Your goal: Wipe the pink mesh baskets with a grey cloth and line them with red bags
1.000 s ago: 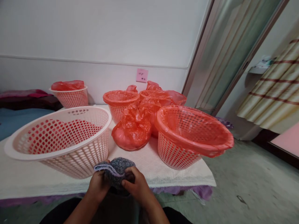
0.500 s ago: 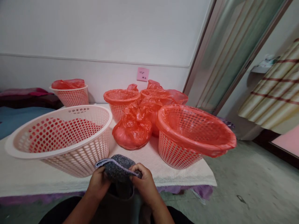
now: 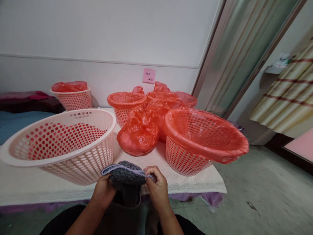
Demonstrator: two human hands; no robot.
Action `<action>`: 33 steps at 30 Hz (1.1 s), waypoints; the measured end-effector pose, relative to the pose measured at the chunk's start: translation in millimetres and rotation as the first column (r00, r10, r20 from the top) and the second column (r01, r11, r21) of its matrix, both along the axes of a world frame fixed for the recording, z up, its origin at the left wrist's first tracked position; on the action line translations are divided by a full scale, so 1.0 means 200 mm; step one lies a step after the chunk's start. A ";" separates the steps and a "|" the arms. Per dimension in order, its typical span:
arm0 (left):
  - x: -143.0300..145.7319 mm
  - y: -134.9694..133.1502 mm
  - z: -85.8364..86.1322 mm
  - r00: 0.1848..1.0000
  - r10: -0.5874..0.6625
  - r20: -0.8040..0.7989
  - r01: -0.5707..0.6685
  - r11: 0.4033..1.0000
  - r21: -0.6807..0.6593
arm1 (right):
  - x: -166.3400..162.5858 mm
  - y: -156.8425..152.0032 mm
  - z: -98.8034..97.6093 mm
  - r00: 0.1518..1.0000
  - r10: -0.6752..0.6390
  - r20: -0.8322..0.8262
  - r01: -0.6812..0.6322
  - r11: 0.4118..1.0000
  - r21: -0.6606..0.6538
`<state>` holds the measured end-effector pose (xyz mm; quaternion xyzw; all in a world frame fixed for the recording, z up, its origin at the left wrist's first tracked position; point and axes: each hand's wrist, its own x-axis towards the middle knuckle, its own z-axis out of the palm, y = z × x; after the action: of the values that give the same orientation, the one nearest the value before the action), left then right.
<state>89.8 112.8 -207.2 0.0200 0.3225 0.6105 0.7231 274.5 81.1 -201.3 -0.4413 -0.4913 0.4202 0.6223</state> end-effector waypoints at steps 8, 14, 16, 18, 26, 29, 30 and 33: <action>-0.01 0.00 0.01 1.000 0.017 0.026 -0.018 1.000 0.008 | -0.02 0.02 -0.07 0.987 0.106 0.118 -0.096 0.991 -0.093; -0.01 0.00 0.04 1.000 0.011 0.019 -0.011 1.000 0.014 | -0.06 0.00 -0.05 0.946 0.296 0.134 -0.261 0.938 -0.228; -0.01 0.00 0.04 1.000 0.008 0.002 -0.008 1.000 0.020 | -0.07 -0.01 -0.04 0.926 0.365 0.091 -0.332 0.907 -0.260; -0.01 0.00 0.04 1.000 0.002 -0.022 -0.002 1.000 0.030 | -0.08 -0.01 -0.04 0.918 0.394 0.050 -0.366 0.889 -0.276; -0.02 -0.02 0.02 0.979 -0.033 -0.203 0.057 0.991 0.117 | 0.01 0.04 -0.03 0.985 0.042 -0.170 -0.073 0.980 -0.183; -0.01 -0.05 0.05 0.950 -0.091 -0.300 0.133 0.983 0.123 | 0.05 0.05 0.01 0.942 -0.069 -0.328 0.023 0.990 -0.142; -0.01 -0.06 0.06 0.936 -0.124 -0.328 0.169 0.979 0.111 | 0.06 0.05 0.02 0.923 -0.095 -0.373 0.047 0.989 -0.137; 0.00 -0.09 0.07 0.899 -0.233 -0.370 0.274 0.960 0.063 | 0.08 0.05 0.05 0.870 -0.162 -0.466 0.107 0.984 -0.143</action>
<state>89.1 95.2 -192.8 0.2141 0.4086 0.5143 0.7230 291.2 91.9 -191.0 -0.3920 -0.2672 0.4984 0.7257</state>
